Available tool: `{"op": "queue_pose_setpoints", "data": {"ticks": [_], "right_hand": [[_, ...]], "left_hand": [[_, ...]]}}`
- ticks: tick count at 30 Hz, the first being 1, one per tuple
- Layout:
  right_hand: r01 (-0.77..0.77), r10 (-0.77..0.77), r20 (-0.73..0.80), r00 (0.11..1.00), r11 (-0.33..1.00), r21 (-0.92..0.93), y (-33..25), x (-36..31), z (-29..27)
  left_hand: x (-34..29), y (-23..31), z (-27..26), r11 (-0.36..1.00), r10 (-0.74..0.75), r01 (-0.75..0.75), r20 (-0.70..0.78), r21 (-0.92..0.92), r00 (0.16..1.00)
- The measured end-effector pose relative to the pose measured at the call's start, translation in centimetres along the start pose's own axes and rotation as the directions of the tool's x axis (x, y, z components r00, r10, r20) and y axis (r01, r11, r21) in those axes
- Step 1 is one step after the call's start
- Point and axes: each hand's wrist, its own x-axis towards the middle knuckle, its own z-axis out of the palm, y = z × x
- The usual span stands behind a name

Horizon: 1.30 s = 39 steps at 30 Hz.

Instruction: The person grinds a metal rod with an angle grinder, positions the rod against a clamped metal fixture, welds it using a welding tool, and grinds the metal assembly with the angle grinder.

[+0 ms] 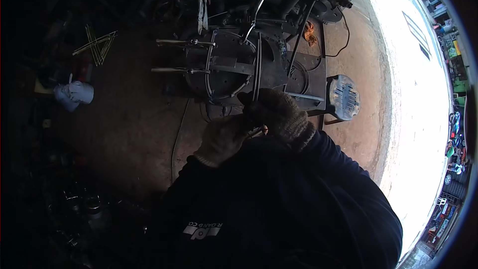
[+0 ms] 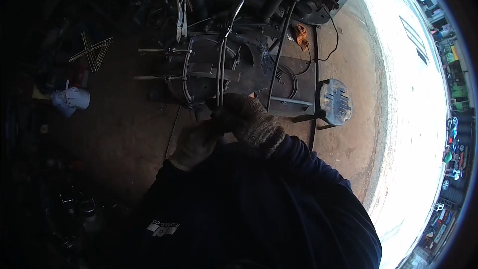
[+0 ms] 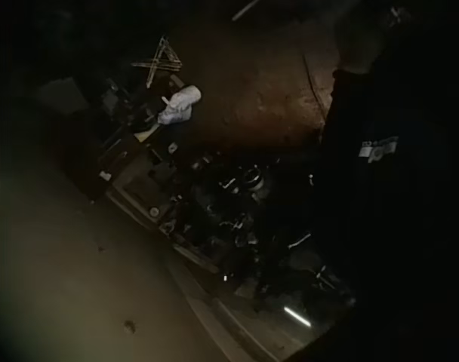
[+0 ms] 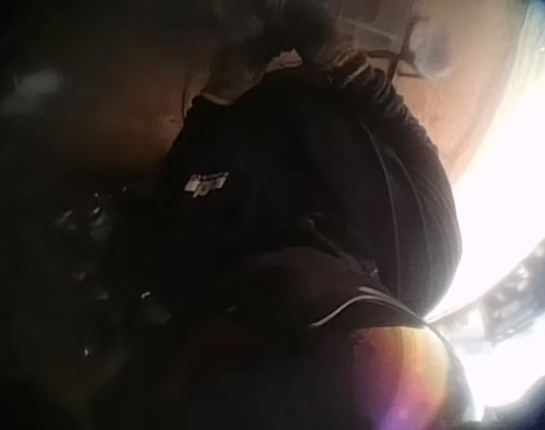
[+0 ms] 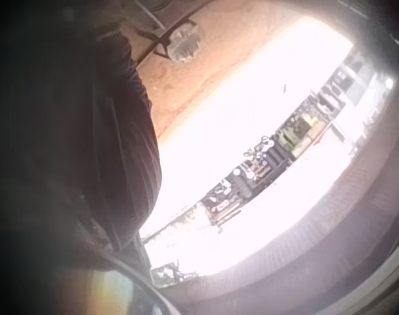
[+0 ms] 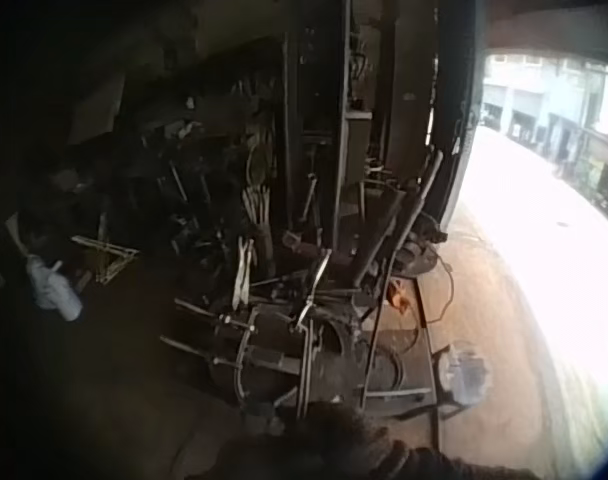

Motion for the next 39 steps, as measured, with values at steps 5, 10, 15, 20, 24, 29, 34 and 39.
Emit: {"op": "queue_pose_setpoints", "data": {"ticks": [5,10,15,20,24,29,34,39], "right_hand": [[0.072,-0.051,0.054,0.997,0.833,-0.549,0.6,-1.3,-2.6],[0.468,-0.371,0.285,0.884,0.718,-0.515,5.1,-3.0,-5.9],[0.115,-0.030,0.201,0.979,0.897,-0.427,4.6,-4.1,-8.3],[0.323,-0.244,0.230,0.942,0.846,-0.425,-0.7,-7.3,-9.9],[0.231,-0.225,0.052,0.973,0.959,-0.167,2.2,-7.8,-10.2],[0.074,-0.063,-0.061,0.996,0.978,0.196,2.0,-7.7,-9.1],[-0.016,0.047,-0.072,0.996,0.925,0.380,0.3,-7.8,-7.6],[-0.097,0.043,0.114,0.993,0.842,0.531,1.9,-7.1,-6.5]], "left_hand": [[3.0,4.2,-2.5,0.941,-0.114,0.068,-0.122,-0.331,0.986],[5.8,9.5,-0.8,0.686,-0.285,0.191,-0.017,-0.702,0.958],[6.3,11.8,0.6,0.283,-0.529,0.302,0.114,-0.911,0.841],[7.3,12.1,-1.0,0.239,-0.486,0.162,0.027,-0.957,0.874],[8.2,10.3,-0.7,0.177,-0.468,0.178,0.076,-0.968,0.881],[9.3,8.5,-1.9,0.134,-0.367,0.221,0.159,-0.966,0.917],[10.0,7.3,-3.4,0.202,-0.376,0.251,0.162,-0.947,0.912],[9.8,6.4,-4.5,0.154,-0.297,0.220,0.167,-0.963,0.940]]}}
